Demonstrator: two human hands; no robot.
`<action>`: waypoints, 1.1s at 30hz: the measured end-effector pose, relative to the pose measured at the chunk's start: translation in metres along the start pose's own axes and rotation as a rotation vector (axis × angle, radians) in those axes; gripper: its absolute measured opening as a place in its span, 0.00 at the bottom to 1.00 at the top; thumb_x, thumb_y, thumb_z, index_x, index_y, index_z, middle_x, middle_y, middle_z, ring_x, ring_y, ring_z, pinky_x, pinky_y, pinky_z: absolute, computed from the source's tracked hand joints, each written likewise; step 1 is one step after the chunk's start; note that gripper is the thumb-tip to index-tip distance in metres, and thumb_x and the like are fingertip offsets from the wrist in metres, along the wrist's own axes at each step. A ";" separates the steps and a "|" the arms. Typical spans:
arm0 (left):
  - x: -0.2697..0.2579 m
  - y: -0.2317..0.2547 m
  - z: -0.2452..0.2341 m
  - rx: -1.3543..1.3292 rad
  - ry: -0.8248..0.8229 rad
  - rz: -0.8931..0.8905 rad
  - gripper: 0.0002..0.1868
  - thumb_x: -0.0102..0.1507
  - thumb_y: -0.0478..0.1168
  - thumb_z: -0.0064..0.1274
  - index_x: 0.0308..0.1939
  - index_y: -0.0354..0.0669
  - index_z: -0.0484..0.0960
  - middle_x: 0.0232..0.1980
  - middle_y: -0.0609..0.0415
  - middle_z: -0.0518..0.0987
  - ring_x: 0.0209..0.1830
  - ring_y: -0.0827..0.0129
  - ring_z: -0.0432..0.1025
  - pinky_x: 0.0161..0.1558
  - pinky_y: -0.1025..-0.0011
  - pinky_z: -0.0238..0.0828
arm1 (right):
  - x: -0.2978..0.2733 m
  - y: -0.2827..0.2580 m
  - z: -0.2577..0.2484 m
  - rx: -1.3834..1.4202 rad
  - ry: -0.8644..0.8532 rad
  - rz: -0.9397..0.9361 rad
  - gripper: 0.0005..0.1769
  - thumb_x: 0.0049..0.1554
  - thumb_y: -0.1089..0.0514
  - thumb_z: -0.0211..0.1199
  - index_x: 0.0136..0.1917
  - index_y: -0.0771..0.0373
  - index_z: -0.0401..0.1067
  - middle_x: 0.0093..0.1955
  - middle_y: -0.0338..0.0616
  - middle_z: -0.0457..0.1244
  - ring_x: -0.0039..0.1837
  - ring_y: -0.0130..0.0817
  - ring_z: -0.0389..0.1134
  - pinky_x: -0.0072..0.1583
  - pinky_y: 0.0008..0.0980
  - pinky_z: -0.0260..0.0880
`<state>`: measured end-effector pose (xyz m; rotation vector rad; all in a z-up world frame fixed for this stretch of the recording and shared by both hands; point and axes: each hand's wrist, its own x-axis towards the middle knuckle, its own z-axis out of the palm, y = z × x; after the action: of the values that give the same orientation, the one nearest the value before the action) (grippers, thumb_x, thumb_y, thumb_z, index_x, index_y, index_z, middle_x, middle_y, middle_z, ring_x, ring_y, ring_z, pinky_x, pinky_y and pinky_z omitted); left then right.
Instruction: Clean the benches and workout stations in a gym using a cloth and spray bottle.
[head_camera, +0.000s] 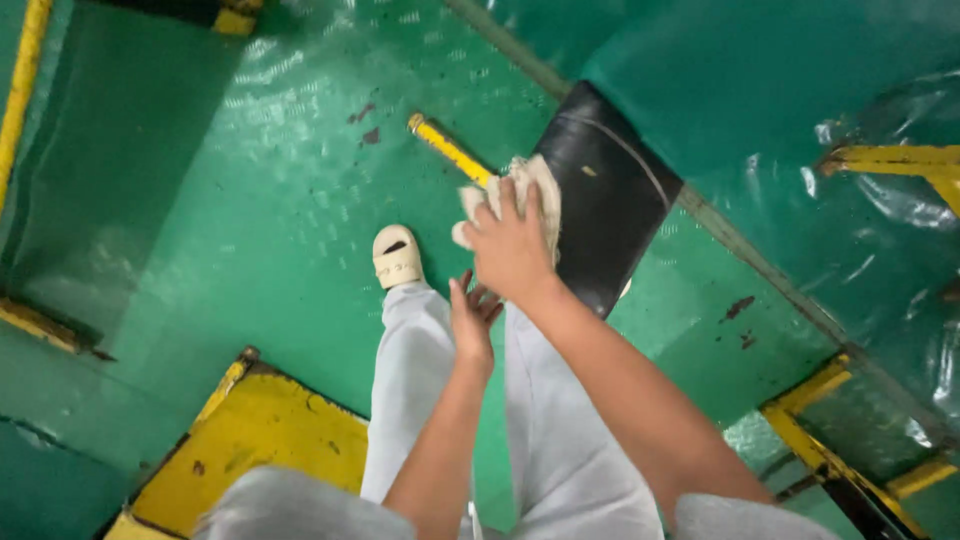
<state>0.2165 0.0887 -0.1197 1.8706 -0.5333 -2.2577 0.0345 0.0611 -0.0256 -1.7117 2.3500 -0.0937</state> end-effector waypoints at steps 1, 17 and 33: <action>-0.006 0.010 0.001 0.034 0.005 0.015 0.42 0.68 0.69 0.30 0.78 0.47 0.59 0.67 0.44 0.73 0.59 0.56 0.71 0.61 0.59 0.67 | 0.005 -0.004 -0.003 0.007 -0.269 0.025 0.22 0.60 0.50 0.57 0.68 0.43 0.73 0.75 0.45 0.57 0.81 0.62 0.48 0.76 0.72 0.43; -0.014 0.055 0.055 0.110 -0.046 0.288 0.31 0.72 0.50 0.45 0.79 0.47 0.65 0.56 0.54 0.73 0.46 0.74 0.68 0.46 0.73 0.72 | 0.023 0.039 0.016 0.157 -0.240 0.147 0.21 0.63 0.43 0.57 0.68 0.44 0.73 0.75 0.41 0.59 0.82 0.54 0.49 0.78 0.66 0.41; -0.001 0.054 0.045 -0.012 -0.032 0.153 0.27 0.70 0.52 0.47 0.66 0.39 0.77 0.55 0.50 0.80 0.49 0.71 0.77 0.52 0.71 0.74 | 0.017 0.058 0.029 0.163 -0.331 0.194 0.19 0.62 0.40 0.55 0.59 0.47 0.77 0.76 0.48 0.56 0.81 0.53 0.47 0.77 0.63 0.38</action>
<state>0.1676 0.0464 -0.0922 1.7274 -0.6431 -2.1896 -0.0176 0.0659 -0.0666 -1.3045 2.1802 0.0286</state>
